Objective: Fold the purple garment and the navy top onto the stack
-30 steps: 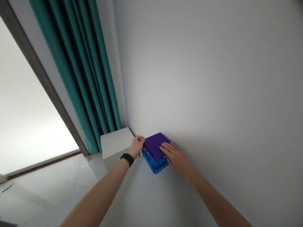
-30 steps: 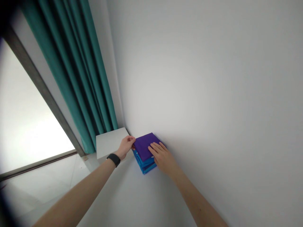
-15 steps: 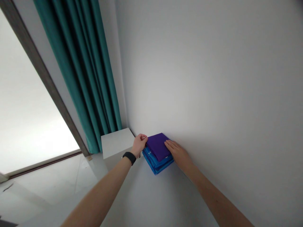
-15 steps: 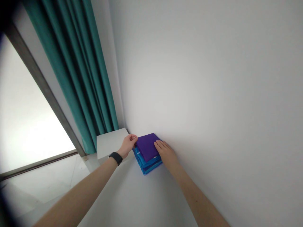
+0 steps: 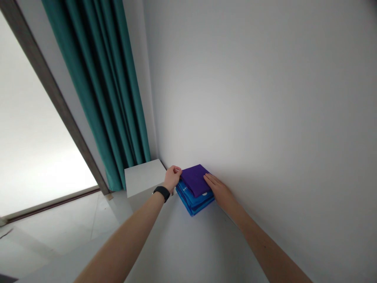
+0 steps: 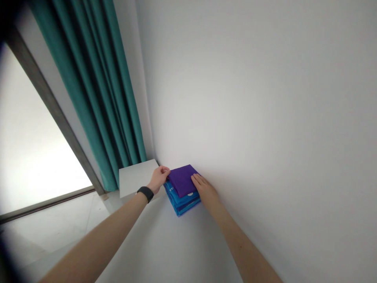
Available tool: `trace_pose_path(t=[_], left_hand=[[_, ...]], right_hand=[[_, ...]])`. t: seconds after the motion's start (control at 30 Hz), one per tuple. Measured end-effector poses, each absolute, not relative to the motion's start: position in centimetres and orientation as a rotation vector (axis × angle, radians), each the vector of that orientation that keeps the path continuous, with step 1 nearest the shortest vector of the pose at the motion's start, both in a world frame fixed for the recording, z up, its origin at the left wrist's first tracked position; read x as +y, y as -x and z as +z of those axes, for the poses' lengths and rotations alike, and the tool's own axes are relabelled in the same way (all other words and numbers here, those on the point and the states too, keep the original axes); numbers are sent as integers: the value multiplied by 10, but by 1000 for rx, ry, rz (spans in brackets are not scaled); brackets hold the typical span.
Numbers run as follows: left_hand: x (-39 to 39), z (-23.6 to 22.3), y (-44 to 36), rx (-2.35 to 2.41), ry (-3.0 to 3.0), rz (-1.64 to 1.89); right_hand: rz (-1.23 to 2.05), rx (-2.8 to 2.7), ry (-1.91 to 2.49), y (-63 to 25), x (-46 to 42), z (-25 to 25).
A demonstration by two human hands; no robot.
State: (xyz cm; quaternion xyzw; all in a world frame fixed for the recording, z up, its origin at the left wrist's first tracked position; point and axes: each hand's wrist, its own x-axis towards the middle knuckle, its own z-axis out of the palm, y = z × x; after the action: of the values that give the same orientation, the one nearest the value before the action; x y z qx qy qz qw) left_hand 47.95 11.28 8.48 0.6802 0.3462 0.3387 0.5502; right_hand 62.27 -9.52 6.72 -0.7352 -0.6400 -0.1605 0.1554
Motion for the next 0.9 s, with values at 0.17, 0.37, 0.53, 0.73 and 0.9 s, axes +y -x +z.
trace_pose_path(t=[0.17, 0.37, 0.53, 0.73, 0.9], left_hand=[[114, 88, -475, 855, -1577, 794], [112, 89, -470, 902, -1614, 666], [113, 95, -471, 870, -1709, 559], [108, 100, -475, 876, -1736, 636], [107, 98, -473, 888, -1712, 660]], right_hand=[[-474, -1862, 2040, -626, -97, 66], [-509, -1866, 2087, -626, -94, 70], [-530, -1911, 2033, -621, -93, 69], [-475, -1923, 2015, -617, -94, 71], [-436, -1939, 1997, -616, -92, 73]])
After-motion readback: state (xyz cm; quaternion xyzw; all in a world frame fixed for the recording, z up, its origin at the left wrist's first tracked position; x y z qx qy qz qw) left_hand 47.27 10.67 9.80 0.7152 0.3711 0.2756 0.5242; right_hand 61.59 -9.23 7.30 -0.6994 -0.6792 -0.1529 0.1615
